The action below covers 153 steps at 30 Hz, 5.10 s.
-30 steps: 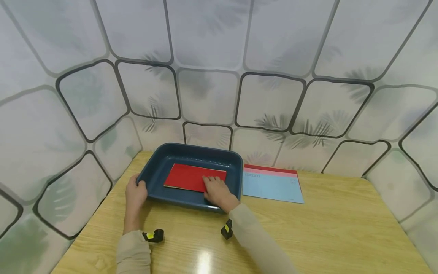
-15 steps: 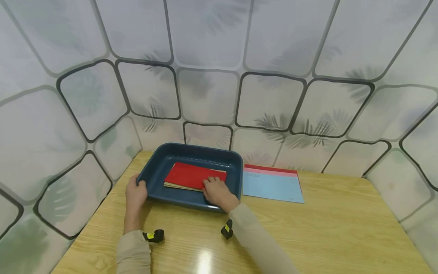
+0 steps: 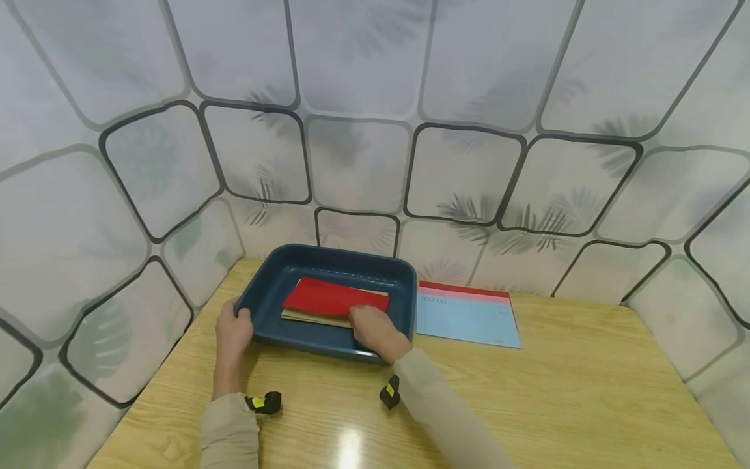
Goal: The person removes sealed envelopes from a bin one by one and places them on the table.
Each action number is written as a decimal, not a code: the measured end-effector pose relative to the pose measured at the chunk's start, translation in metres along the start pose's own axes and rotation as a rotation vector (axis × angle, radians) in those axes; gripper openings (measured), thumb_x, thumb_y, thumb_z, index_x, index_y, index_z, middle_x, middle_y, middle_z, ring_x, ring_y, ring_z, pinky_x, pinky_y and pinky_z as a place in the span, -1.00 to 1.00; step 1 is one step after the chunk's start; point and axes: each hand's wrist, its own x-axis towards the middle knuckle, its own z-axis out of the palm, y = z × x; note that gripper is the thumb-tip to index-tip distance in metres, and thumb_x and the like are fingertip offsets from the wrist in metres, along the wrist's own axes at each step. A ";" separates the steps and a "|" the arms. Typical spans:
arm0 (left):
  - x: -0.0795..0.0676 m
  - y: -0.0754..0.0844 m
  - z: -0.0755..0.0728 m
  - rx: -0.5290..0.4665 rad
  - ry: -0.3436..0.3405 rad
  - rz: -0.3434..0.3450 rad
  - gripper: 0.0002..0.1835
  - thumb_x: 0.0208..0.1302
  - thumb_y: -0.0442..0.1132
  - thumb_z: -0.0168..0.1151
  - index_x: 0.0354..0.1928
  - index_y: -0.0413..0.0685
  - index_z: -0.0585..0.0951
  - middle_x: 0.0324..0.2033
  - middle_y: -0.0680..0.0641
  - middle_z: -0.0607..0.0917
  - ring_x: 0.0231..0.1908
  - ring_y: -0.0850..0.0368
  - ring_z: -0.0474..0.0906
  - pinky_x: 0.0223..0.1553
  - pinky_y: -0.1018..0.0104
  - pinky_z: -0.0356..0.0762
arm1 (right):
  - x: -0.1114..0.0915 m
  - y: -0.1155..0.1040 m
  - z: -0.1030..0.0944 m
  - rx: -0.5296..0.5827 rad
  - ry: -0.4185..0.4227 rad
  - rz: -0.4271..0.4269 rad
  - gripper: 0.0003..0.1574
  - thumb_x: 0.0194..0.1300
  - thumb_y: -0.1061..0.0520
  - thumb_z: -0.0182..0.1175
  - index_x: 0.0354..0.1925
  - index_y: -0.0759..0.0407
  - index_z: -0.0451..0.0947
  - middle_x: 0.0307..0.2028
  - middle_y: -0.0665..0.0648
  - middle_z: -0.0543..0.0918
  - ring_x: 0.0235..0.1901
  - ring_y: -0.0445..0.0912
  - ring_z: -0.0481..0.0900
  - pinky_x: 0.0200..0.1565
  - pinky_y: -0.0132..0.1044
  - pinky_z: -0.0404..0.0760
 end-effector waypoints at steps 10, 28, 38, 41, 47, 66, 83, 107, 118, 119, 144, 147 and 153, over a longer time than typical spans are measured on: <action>-0.001 0.000 0.001 0.018 0.011 0.009 -0.45 0.45 -0.27 -0.34 0.38 -0.40 0.24 0.32 -0.49 0.32 0.27 -0.38 0.29 0.23 -0.22 0.29 | 0.000 -0.001 -0.005 0.042 0.028 0.038 -0.92 0.40 0.26 0.10 -0.28 0.18 0.53 -0.45 0.13 0.66 -0.41 -0.02 0.66 -0.30 -0.15 0.67; -0.001 0.002 -0.002 0.053 0.011 0.020 -0.48 0.47 -0.29 -0.29 0.37 -0.43 0.24 0.33 -0.49 0.30 0.31 -0.37 0.25 0.32 -0.20 0.18 | -0.006 -0.003 -0.017 0.113 0.160 -0.002 -0.83 0.31 0.30 0.17 -0.12 0.14 0.49 -0.25 0.11 0.71 -0.34 -0.08 0.61 -0.19 -0.19 0.65; -0.001 0.002 -0.002 0.058 0.006 0.007 -0.47 0.46 -0.28 -0.29 0.38 -0.43 0.23 0.33 -0.49 0.30 0.28 -0.36 0.28 0.30 -0.20 0.21 | -0.015 -0.008 -0.024 0.039 0.300 -0.062 -0.89 0.24 0.25 0.24 -0.31 0.09 0.48 -0.40 0.02 0.60 -0.45 -0.11 0.56 -0.45 -0.26 0.55; -0.001 0.001 -0.002 0.057 0.007 0.009 -0.47 0.46 -0.28 -0.29 0.37 -0.42 0.24 0.33 -0.49 0.30 0.29 -0.35 0.27 0.30 -0.19 0.20 | -0.019 -0.008 -0.026 0.042 0.349 -0.068 -0.87 0.23 0.25 0.25 -0.34 0.09 0.47 -0.43 0.00 0.54 -0.45 -0.12 0.50 -0.50 -0.29 0.48; 0.001 0.000 -0.001 0.047 0.019 0.010 -0.47 0.46 -0.28 -0.27 0.37 -0.41 0.25 0.33 -0.48 0.31 0.29 -0.35 0.28 0.30 -0.18 0.20 | -0.030 -0.006 -0.032 0.056 0.500 -0.102 -0.78 0.15 0.29 0.34 -0.39 0.09 0.46 -0.40 0.03 0.55 -0.37 -0.07 0.47 -0.39 -0.29 0.52; -0.001 0.001 -0.001 0.055 0.024 -0.006 -0.47 0.45 -0.27 -0.27 0.37 -0.39 0.25 0.33 -0.49 0.30 0.32 -0.38 0.25 0.31 -0.20 0.19 | -0.054 0.019 -0.029 0.179 0.837 -0.147 -0.65 -0.08 0.47 0.39 -0.48 0.18 0.44 -0.28 0.15 0.66 -0.19 0.05 0.57 -0.16 -0.14 0.62; 0.000 0.000 0.000 0.073 0.042 -0.008 -0.48 0.44 -0.26 -0.26 0.35 -0.39 0.27 0.30 -0.49 0.34 0.27 -0.38 0.29 0.27 -0.21 0.22 | -0.088 0.056 -0.030 0.207 0.954 -0.068 -0.70 -0.08 0.46 0.40 -0.47 0.25 0.47 -0.25 0.22 0.67 -0.21 0.12 0.57 -0.14 -0.05 0.56; -0.001 0.000 0.004 0.059 0.051 0.000 -0.47 0.44 -0.27 -0.26 0.35 -0.43 0.27 0.31 -0.50 0.33 0.28 -0.37 0.28 0.29 -0.21 0.21 | -0.134 0.128 -0.018 0.248 1.021 0.074 -0.80 0.01 0.47 0.18 -0.44 0.28 0.39 -0.22 0.27 0.63 -0.17 0.16 0.54 -0.22 -0.14 0.44; -0.001 0.002 0.003 0.059 0.042 -0.016 -0.46 0.44 -0.26 -0.26 0.37 -0.42 0.25 0.33 -0.49 0.30 0.33 -0.37 0.24 0.32 -0.21 0.17 | -0.157 0.161 -0.018 0.219 1.046 0.075 -0.85 -0.02 0.45 0.06 -0.48 0.30 0.31 -0.35 0.33 0.55 -0.19 0.24 0.53 -0.09 0.05 0.34; -0.002 0.002 0.002 0.058 0.045 -0.015 -0.47 0.44 -0.26 -0.26 0.36 -0.42 0.26 0.33 -0.49 0.30 0.33 -0.38 0.24 0.32 -0.21 0.17 | -0.158 0.162 -0.018 0.218 1.042 0.080 -0.85 -0.02 0.46 0.06 -0.48 0.30 0.31 -0.34 0.34 0.55 -0.19 0.25 0.52 -0.10 0.05 0.34; -0.001 -0.001 0.004 0.057 0.050 -0.005 -0.48 0.45 -0.27 -0.25 0.34 -0.46 0.26 0.31 -0.51 0.31 0.32 -0.40 0.23 0.33 -0.22 0.15 | -0.185 0.172 -0.027 0.233 0.956 0.285 -0.69 -0.09 0.56 0.18 -0.52 0.25 0.33 -0.13 0.33 0.61 -0.09 0.20 0.50 -0.29 -0.34 0.40; 0.000 -0.001 0.004 0.061 0.048 -0.008 -0.47 0.46 -0.25 -0.25 0.35 -0.45 0.26 0.31 -0.51 0.31 0.32 -0.39 0.23 0.33 -0.21 0.15 | -0.186 0.173 -0.026 0.221 0.962 0.275 -0.69 -0.09 0.56 0.18 -0.52 0.25 0.33 -0.14 0.33 0.61 -0.08 0.21 0.50 -0.29 -0.40 0.38; 0.001 -0.001 0.004 0.046 0.051 -0.013 -0.46 0.46 -0.25 -0.26 0.37 -0.44 0.24 0.32 -0.50 0.31 0.34 -0.38 0.22 0.33 -0.21 0.16 | -0.189 0.178 -0.023 0.218 0.951 0.289 -0.67 -0.10 0.54 0.20 -0.53 0.23 0.33 -0.16 0.33 0.61 -0.10 0.21 0.50 -0.34 -0.22 0.43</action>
